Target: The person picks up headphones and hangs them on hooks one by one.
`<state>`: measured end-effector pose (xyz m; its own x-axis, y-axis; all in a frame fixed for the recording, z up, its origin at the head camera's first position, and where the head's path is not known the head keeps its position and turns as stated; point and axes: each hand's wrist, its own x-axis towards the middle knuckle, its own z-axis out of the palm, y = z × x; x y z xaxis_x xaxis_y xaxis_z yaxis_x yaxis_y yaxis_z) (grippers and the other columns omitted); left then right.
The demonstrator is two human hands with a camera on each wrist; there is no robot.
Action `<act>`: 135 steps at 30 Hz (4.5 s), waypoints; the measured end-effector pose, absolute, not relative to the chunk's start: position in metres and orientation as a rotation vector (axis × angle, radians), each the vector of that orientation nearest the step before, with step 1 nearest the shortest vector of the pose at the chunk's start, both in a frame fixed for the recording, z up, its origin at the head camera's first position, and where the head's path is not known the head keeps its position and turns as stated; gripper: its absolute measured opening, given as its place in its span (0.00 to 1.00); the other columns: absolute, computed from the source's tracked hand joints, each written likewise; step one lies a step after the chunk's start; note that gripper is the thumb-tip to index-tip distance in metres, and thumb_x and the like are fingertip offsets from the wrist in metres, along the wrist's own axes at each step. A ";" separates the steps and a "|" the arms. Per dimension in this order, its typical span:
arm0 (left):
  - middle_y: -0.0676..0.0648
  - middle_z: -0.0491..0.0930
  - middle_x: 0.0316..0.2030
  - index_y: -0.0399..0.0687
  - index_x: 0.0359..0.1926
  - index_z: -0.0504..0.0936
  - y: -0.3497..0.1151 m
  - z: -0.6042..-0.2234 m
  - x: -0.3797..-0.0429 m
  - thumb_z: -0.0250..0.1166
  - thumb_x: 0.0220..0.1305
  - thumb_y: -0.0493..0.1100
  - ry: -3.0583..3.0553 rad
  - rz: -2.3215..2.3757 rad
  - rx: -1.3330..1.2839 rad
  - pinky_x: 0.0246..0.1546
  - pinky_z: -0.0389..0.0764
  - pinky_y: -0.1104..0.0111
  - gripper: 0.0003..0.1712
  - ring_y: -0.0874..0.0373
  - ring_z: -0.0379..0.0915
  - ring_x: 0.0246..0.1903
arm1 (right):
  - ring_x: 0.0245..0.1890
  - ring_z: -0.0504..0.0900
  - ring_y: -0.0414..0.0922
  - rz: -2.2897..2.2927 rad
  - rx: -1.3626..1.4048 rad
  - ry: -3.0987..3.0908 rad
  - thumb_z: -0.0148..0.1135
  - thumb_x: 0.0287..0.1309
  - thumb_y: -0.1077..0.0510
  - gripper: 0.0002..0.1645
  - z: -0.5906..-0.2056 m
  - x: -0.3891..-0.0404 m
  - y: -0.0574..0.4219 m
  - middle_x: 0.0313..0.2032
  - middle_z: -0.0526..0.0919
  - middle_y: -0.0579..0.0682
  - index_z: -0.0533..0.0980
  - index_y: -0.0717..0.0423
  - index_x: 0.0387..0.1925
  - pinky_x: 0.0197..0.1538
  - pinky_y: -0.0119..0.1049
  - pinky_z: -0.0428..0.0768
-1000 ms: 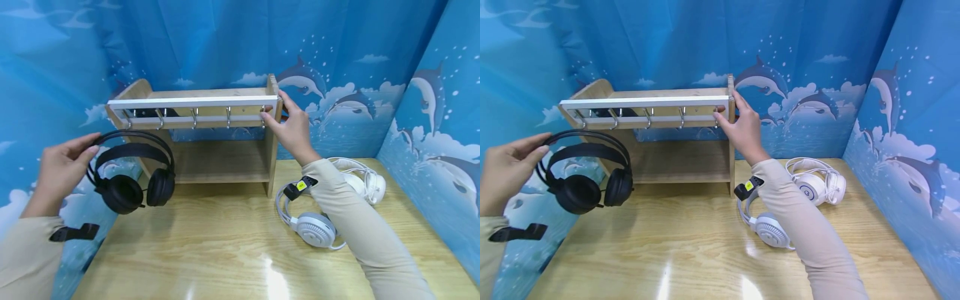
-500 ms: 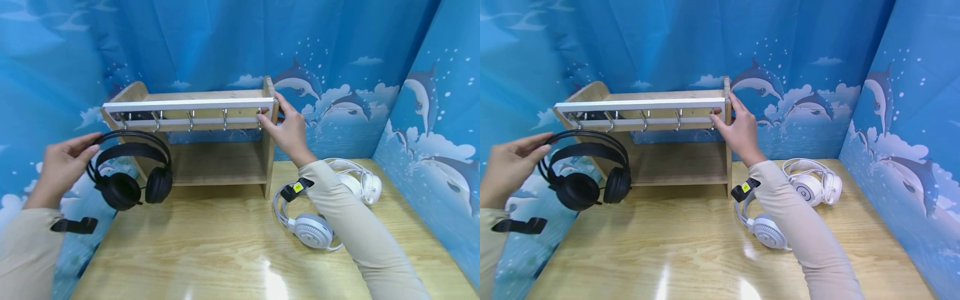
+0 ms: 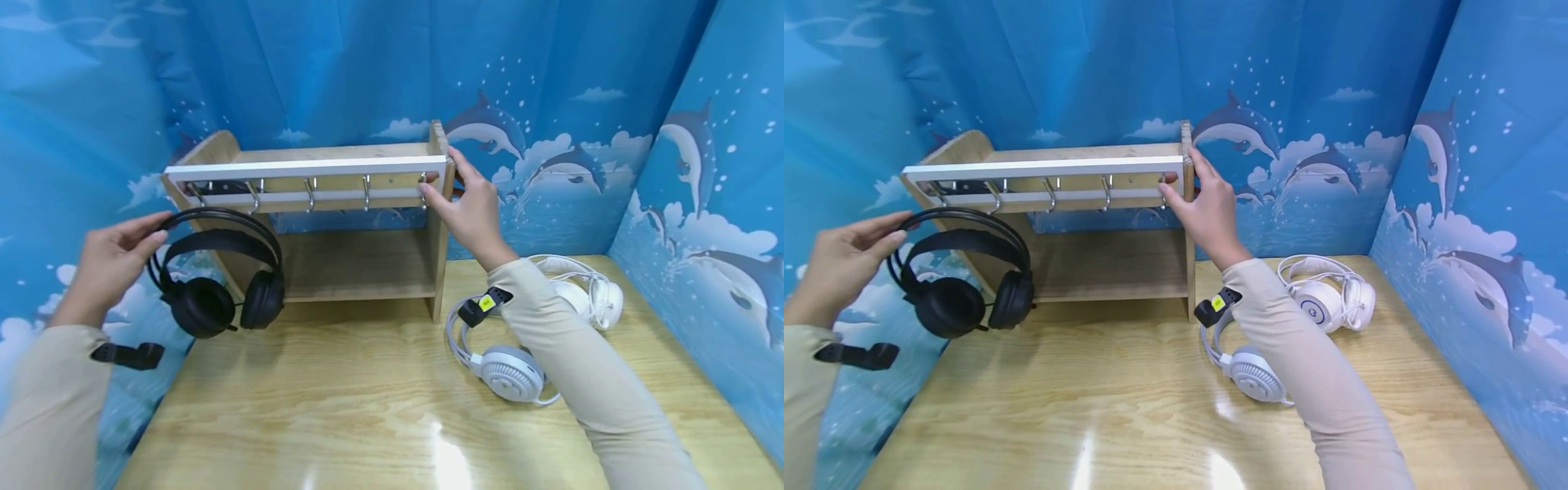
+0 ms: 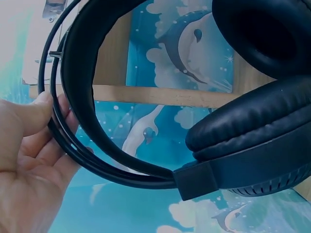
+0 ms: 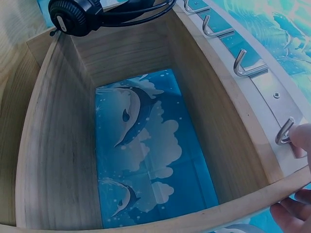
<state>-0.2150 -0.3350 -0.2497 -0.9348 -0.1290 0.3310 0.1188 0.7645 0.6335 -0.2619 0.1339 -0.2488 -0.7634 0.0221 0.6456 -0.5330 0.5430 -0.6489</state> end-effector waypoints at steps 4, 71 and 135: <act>0.54 0.77 0.55 0.48 0.67 0.69 -0.337 -0.250 -0.216 0.52 0.71 0.56 -2.616 -0.982 0.023 0.10 0.61 0.67 0.29 0.66 0.60 0.18 | 0.51 0.82 0.50 1.189 0.409 -2.179 0.66 0.58 0.47 0.41 -0.248 -0.263 0.133 0.58 0.77 0.57 0.62 0.52 0.70 0.52 0.40 0.83; 0.56 0.63 0.68 0.66 0.69 0.63 -0.305 -0.213 -0.224 0.62 0.64 0.54 -2.408 -1.257 0.051 0.70 0.59 0.63 0.33 0.62 0.58 0.68 | 0.52 0.82 0.49 1.197 0.413 -2.169 0.66 0.57 0.45 0.41 -0.248 -0.262 0.135 0.58 0.77 0.56 0.63 0.52 0.69 0.52 0.38 0.83; 0.49 0.65 0.67 0.61 0.69 0.60 -0.285 -0.209 -0.255 0.64 0.54 0.59 -2.288 -1.414 0.328 0.61 0.69 0.73 0.43 0.62 0.67 0.63 | 0.65 0.69 0.47 1.326 0.404 -2.309 0.66 0.58 0.44 0.46 -0.240 -0.254 0.150 0.67 0.66 0.54 0.57 0.55 0.71 0.63 0.40 0.75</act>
